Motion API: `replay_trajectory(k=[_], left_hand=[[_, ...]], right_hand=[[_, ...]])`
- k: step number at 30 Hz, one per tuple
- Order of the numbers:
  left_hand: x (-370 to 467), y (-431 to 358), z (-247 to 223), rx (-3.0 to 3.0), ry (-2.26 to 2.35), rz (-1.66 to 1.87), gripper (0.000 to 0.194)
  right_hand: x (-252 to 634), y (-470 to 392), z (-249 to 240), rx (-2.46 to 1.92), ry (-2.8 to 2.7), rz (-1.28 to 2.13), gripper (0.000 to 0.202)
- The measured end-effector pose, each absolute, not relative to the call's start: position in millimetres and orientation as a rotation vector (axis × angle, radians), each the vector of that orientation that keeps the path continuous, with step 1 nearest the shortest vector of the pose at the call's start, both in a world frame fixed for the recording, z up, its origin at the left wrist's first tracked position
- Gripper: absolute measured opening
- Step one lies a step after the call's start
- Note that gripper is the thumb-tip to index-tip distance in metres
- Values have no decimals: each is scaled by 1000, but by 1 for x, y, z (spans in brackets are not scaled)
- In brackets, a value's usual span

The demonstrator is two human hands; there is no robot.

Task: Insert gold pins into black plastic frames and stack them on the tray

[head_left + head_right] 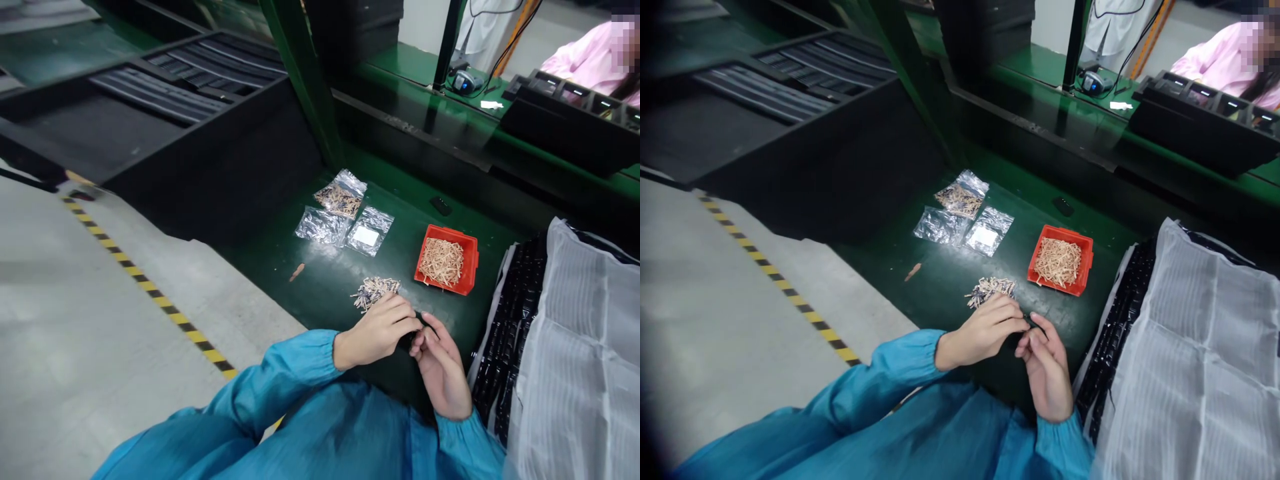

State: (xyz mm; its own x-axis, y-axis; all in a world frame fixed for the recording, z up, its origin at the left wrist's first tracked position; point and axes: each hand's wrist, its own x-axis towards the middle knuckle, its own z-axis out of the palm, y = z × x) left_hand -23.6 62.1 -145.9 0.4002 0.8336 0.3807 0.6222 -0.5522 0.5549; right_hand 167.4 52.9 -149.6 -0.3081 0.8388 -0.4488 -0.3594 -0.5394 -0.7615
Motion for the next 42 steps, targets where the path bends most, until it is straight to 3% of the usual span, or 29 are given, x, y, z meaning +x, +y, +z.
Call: replay_trajectory(k=[8,13,18,25,29,33,37,42], left_hand=[[-27,56,-136,2195,1166,961,26],[-29,48,-120,1891,1084,1007,31],[-17,37,-127,1397,1300,1176,11],[-27,41,-139,803,1395,1503,29],[-67,47,-139,515,1394,1744,29],[-95,45,-132,478,1339,1770,29],[-93,39,-123,641,1302,1656,23],[-70,43,-113,1013,1141,1346,24]], right_hand=[[167,51,-148,-1079,-744,1902,41],[166,48,-145,-1109,-860,1767,56],[154,47,-140,-1146,-1075,1635,57],[134,51,-121,-1143,-1401,1445,46],[139,48,-95,-1162,-1443,1149,44],[141,70,-96,-1159,-1297,790,59],[135,100,-119,-1294,-1337,1024,45],[125,86,-124,-1135,-1328,1378,49]])
